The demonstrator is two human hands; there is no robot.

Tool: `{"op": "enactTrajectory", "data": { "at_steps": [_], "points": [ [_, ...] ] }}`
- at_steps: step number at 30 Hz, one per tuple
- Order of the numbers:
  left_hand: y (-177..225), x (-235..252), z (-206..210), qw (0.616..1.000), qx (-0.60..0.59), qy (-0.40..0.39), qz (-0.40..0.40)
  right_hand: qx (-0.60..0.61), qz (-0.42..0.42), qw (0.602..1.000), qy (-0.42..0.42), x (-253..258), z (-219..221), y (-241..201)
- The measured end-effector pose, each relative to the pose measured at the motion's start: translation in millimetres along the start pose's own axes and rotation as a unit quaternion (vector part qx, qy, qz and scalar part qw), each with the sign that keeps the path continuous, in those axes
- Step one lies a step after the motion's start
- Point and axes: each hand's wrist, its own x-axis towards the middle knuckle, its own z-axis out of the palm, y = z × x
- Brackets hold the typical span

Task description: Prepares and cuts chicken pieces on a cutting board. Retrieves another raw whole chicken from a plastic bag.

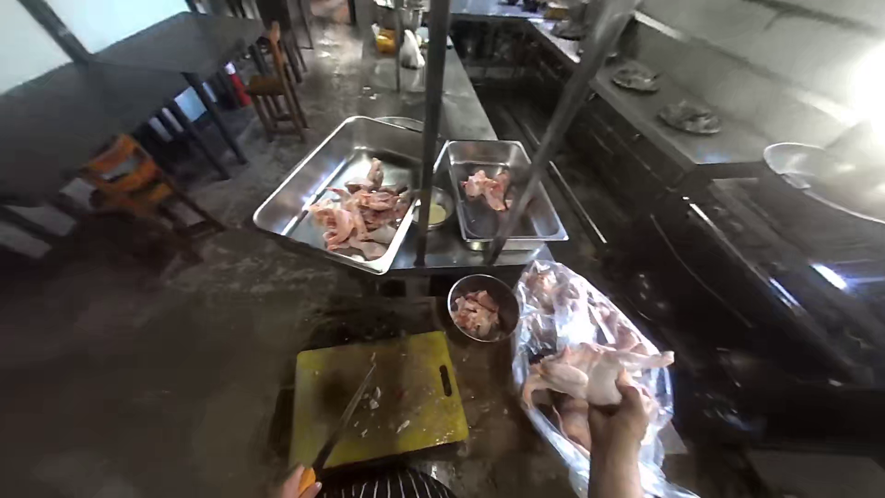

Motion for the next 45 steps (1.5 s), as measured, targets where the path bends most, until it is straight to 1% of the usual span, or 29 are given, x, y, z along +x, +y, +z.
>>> {"op": "enactTrajectory", "data": {
  "at_steps": [3,5,7,10,12,13,14,16,17,19,20,21,23,25,27,29,30,32,35,36,39,41,43,45],
  "points": [
    [-10,-6,0,0.999,-0.027,0.013,-0.033,-0.048,0.066,0.994,-0.073,-27,28,14],
    [-8,-9,-1,0.997,-0.05,0.03,-0.042,-0.095,0.095,0.984,-0.116,-55,66,30],
    [-3,-10,-4,0.995,-0.077,0.04,-0.044,-0.138,0.115,0.973,-0.143,-91,112,48],
    [6,-10,-13,0.995,-0.07,0.043,-0.053,-0.15,0.094,0.966,-0.188,-128,165,86],
    [11,-13,-21,0.996,-0.061,0.04,-0.057,-0.105,0.056,0.964,-0.236,-144,184,105],
    [11,-15,-22,0.995,-0.064,0.041,-0.057,-0.097,0.042,0.956,-0.272,-152,187,107],
    [9,-15,-21,0.995,-0.074,0.044,-0.056,-0.114,0.031,0.944,-0.308,-159,185,107],
    [4,-17,-16,0.993,-0.093,0.054,-0.054,-0.217,0.028,0.912,-0.347,-166,164,124],
    [3,-17,-13,0.992,-0.1,0.051,-0.058,-0.275,0.042,0.893,-0.355,-166,150,143],
    [0,-17,-3,0.99,-0.116,0.04,-0.069,-0.368,0.09,0.859,-0.345,-168,120,189],
    [1,-16,1,0.989,-0.126,0.038,-0.074,-0.394,0.112,0.847,-0.34,-171,111,205],
    [2,-15,3,0.988,-0.131,0.036,-0.078,-0.409,0.121,0.839,-0.338,-174,109,211],
    [4,-14,5,0.989,-0.117,0.025,-0.085,-0.423,0.136,0.831,-0.334,-182,119,205],
    [7,-14,5,0.991,-0.1,0.022,-0.083,-0.45,0.149,0.813,-0.337,-182,127,195],
    [9,-12,3,0.993,-0.088,0.027,-0.076,-0.507,0.144,0.773,-0.353,-173,131,187],
    [6,-8,2,0.993,-0.088,0.029,-0.071,-0.58,0.125,0.715,-0.369,-171,135,171],
    [4,-8,2,0.993,-0.09,0.028,-0.071,-0.606,0.105,0.695,-0.372,-173,137,160],
    [4,-8,-1,0.994,-0.085,0.026,-0.069,-0.623,0.03,0.684,-0.379,-178,140,144],
    [4,-12,-3,0.995,-0.074,0.025,-0.067,-0.605,-0.103,0.66,-0.434,-183,155,139],
    [5,-14,-3,0.995,-0.073,0.025,-0.067,-0.603,-0.134,0.643,-0.453,-182,164,141],
    [8,-18,-2,0.994,-0.082,0.035,-0.067,-0.614,-0.18,0.592,-0.49,-179,190,160],
    [15,-21,-3,0.993,-0.089,0.041,-0.071,-0.615,-0.201,0.578,-0.497,-179,200,175],
    [23,-26,-7,0.991,-0.105,0.047,-0.073,-0.603,-0.224,0.582,-0.497,-179,205,182],
    [28,-32,-9,0.988,-0.127,0.057,-0.066,-0.608,-0.218,0.576,-0.501,-180,209,182]
  ]
}}
